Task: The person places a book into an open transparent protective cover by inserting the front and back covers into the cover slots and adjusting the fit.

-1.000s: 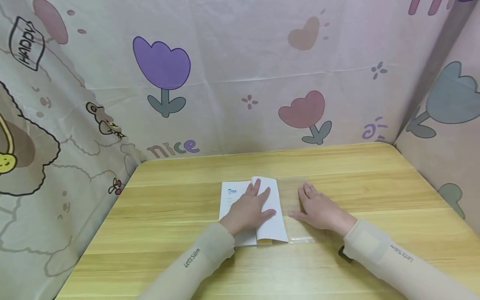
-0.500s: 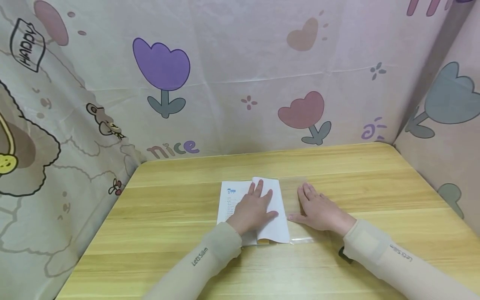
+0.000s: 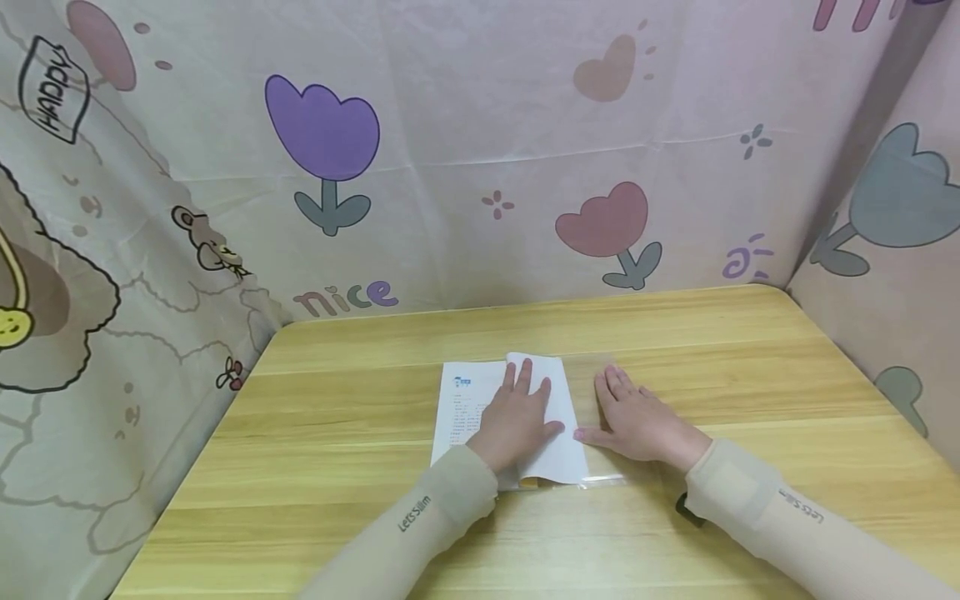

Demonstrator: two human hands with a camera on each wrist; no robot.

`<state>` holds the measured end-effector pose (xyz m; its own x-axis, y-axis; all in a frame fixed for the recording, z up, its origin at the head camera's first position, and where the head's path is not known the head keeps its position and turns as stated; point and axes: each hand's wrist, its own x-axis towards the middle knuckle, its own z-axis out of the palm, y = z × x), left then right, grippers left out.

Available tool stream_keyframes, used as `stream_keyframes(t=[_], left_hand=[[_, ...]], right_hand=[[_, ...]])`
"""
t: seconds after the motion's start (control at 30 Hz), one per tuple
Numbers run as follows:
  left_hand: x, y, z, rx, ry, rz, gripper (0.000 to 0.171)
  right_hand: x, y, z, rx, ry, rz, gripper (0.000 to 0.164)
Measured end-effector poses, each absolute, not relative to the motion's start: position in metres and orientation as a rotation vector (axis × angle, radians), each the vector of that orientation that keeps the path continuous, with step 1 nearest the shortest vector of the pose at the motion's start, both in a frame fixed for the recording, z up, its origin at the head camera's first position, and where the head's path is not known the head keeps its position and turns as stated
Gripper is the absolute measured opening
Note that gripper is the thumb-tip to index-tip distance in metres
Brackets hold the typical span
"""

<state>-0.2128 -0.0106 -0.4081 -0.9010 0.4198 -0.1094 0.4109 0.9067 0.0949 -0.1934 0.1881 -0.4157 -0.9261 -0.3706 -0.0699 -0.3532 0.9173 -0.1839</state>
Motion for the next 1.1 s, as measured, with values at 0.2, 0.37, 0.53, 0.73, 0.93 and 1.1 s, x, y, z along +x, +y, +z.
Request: stream_keyframes(t=[0.2,0.37,0.53,0.73,0.93,1.1], left_hand=[[-0.211,-0.008,-0.408,0.644,2.957,0.100,0.070],[-0.208,-0.011,-0.398,0.732,2.919,0.161,0.070],[-0.209,-0.035,-0.388,0.837,2.813,0.353,0.080],[-0.217,-0.081,-0.391,0.998,2.663,0.516,0.101],[-0.223,-0.099,-0.406,1.156,2.622,0.609,0.107],[-0.223,-0.099,-0.414,1.161,2.628,0.653,0.107]], right_hand=[[-0.195,0.188,-0.416,-0.566,2.960,-0.265,0.099],[-0.195,0.189,-0.416,-0.555,2.952,-0.246,0.100],[-0.195,0.189,-0.415,-0.563,2.949,-0.235,0.099],[-0.196,0.187,-0.413,-0.584,2.948,-0.237,0.099],[-0.196,0.187,-0.414,-0.584,2.953,-0.217,0.099],[-0.196,0.188,-0.414,-0.583,2.941,-0.240,0.099]])
